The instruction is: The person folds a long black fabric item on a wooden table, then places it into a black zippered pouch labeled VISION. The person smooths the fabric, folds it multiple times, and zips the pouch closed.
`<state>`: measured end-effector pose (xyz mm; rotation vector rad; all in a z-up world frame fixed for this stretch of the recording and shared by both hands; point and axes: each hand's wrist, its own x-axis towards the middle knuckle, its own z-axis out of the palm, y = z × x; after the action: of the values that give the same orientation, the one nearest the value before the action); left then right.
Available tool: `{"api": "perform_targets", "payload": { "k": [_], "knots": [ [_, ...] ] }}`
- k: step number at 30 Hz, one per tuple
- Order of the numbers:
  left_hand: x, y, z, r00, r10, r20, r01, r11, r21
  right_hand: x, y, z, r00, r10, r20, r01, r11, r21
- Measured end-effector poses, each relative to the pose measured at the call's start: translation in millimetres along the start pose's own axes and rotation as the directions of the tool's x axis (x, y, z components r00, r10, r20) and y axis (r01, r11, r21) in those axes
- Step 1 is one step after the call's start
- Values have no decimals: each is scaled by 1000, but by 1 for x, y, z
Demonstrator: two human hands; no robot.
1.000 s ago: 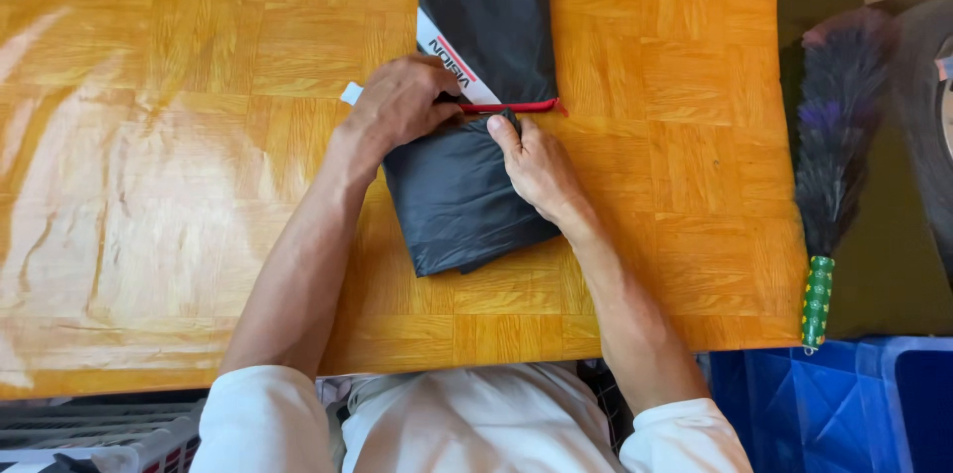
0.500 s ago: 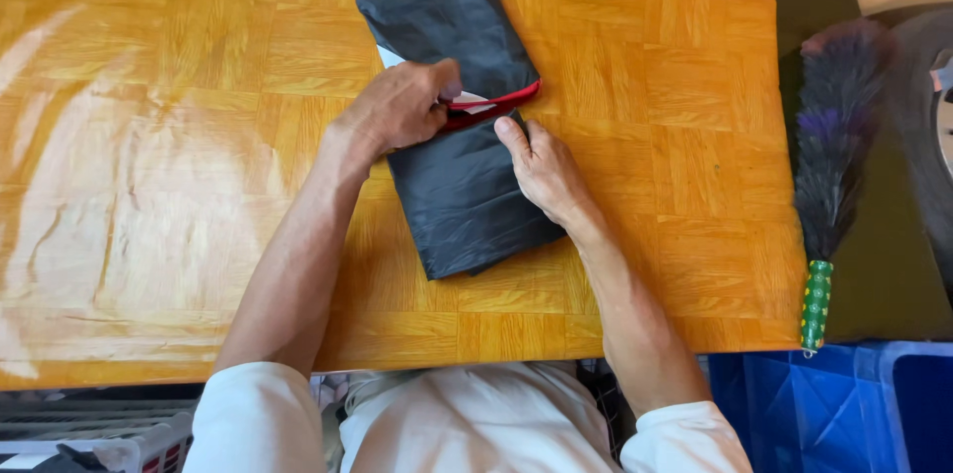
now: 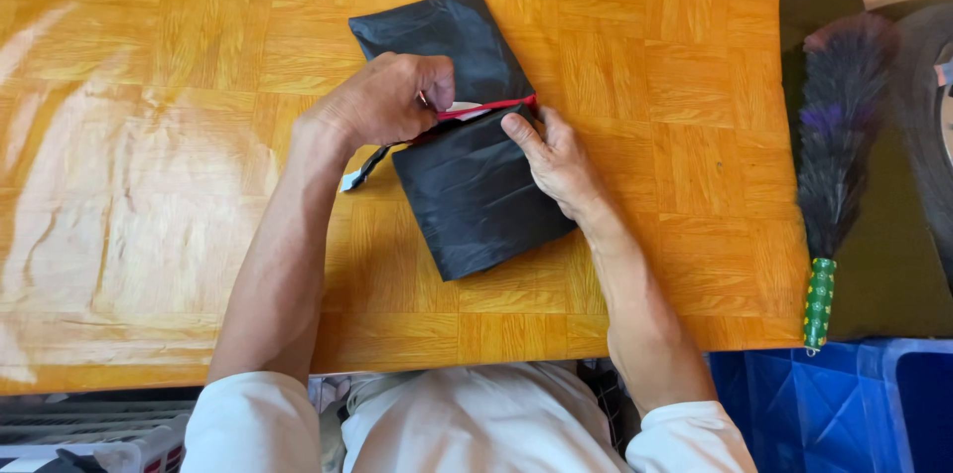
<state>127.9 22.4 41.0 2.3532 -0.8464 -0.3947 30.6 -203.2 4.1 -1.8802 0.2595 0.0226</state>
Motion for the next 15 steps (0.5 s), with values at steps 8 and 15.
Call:
{"api": "perform_targets", "payload": {
  "k": [8,15],
  "knots": [
    [-11,13,-11,995,-85,60,84,996,12,9,14,-9,995,-81,-50,82,996,23],
    [-9,12,-13,992,-121,28,119,992,50,0,-13,-19,999,-32,-12,34,988,150]
  ]
}}
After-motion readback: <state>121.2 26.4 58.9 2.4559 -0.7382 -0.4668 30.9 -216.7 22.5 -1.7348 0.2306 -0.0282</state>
